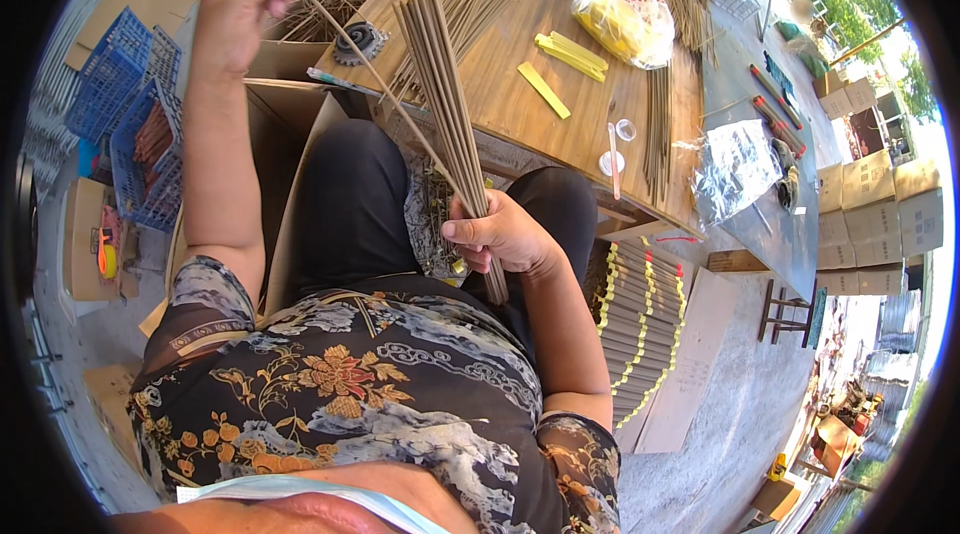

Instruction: The person gathers thin wooden sticks into a bundle, aligns them, and wraps the bundle with yellow tape. They then apply glue to the tape using a small brush to secure it.

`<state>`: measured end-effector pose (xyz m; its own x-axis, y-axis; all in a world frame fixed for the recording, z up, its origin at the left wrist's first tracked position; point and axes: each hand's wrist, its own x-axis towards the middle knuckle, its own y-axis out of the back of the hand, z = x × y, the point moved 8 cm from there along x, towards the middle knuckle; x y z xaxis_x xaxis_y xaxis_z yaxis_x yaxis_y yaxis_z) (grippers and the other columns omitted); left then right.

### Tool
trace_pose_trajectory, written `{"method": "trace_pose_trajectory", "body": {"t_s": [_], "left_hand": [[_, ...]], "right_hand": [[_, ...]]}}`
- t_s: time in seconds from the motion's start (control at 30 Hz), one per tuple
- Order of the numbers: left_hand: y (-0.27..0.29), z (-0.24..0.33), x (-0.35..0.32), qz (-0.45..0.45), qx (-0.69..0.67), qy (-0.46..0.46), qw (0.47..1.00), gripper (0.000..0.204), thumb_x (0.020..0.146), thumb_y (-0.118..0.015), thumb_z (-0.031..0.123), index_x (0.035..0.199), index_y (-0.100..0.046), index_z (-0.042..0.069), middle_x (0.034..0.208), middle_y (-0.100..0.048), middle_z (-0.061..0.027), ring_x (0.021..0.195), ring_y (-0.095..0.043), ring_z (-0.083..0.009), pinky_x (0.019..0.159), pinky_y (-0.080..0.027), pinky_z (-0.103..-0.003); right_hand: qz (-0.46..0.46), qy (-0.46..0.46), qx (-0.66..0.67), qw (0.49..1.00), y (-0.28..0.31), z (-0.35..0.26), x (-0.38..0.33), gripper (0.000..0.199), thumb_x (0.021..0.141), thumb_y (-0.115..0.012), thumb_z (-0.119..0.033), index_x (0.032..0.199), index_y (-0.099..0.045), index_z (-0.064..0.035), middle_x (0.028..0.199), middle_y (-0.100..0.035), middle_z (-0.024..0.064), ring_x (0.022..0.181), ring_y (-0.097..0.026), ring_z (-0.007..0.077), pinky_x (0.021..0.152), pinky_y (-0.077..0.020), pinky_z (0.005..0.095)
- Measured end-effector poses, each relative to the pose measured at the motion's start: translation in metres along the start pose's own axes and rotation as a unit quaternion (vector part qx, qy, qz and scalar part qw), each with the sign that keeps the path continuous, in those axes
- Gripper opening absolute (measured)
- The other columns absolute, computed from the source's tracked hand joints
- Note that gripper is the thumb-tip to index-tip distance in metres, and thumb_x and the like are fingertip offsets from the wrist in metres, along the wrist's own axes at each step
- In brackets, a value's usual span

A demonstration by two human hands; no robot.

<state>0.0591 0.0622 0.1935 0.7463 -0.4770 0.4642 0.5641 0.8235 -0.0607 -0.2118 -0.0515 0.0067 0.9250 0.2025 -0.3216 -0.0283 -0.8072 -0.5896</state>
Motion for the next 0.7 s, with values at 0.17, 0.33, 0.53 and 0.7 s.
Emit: {"method": "trace_pose_trajectory", "body": {"t_s": [0.17,0.33,0.53,0.7], "left_hand": [[0.108,-0.003,0.052,0.119,-0.036,-0.053,0.991,0.042,0.079,-0.06,0.021,0.106,-0.035,0.0,0.095,-0.041,-0.0142,0.085,-0.04,-0.0191,0.075,-0.038,-0.031],[0.138,-0.026,0.068,0.257,0.007,-0.105,0.961,0.021,0.082,-0.057,0.008,0.098,-0.051,-0.004,0.087,-0.063,-0.0174,0.078,-0.062,-0.0206,0.071,-0.049,-0.028],[0.033,-0.08,0.03,0.11,-0.006,0.082,0.991,0.031,0.084,-0.058,0.02,0.104,-0.049,-0.001,0.097,-0.061,-0.0161,0.083,-0.06,-0.0201,0.074,-0.048,-0.029],[-0.065,-0.071,-0.047,-0.015,-0.118,0.167,0.979,0.036,0.086,-0.055,0.031,0.104,-0.049,0.0,0.097,-0.062,-0.0154,0.085,-0.061,-0.02,0.076,-0.051,-0.032]], "right_hand": [[0.019,-0.007,0.02,1.0,0.009,0.004,-0.002,0.021,0.08,-0.064,-0.012,0.073,-0.044,-0.0073,0.049,-0.04,-0.0024,0.037,-0.039,0.0073,0.034,-0.0316,0.0214],[-0.002,-0.01,0.009,1.0,0.0,0.002,0.005,0.021,0.08,-0.064,-0.014,0.074,-0.045,-0.0074,0.049,-0.04,-0.0024,0.037,-0.039,0.0071,0.034,-0.0321,0.0212],[0.01,0.009,-0.026,1.0,-0.004,-0.002,0.007,0.022,0.079,-0.066,-0.015,0.074,-0.046,-0.007,0.05,-0.042,-0.0021,0.038,-0.04,0.0067,0.034,-0.0326,0.0209],[0.063,0.022,-0.097,0.993,-0.004,-0.001,0.005,0.023,0.078,-0.067,-0.015,0.076,-0.046,-0.0071,0.053,-0.044,-0.0023,0.038,-0.04,0.0061,0.036,-0.0331,0.0202]]}}
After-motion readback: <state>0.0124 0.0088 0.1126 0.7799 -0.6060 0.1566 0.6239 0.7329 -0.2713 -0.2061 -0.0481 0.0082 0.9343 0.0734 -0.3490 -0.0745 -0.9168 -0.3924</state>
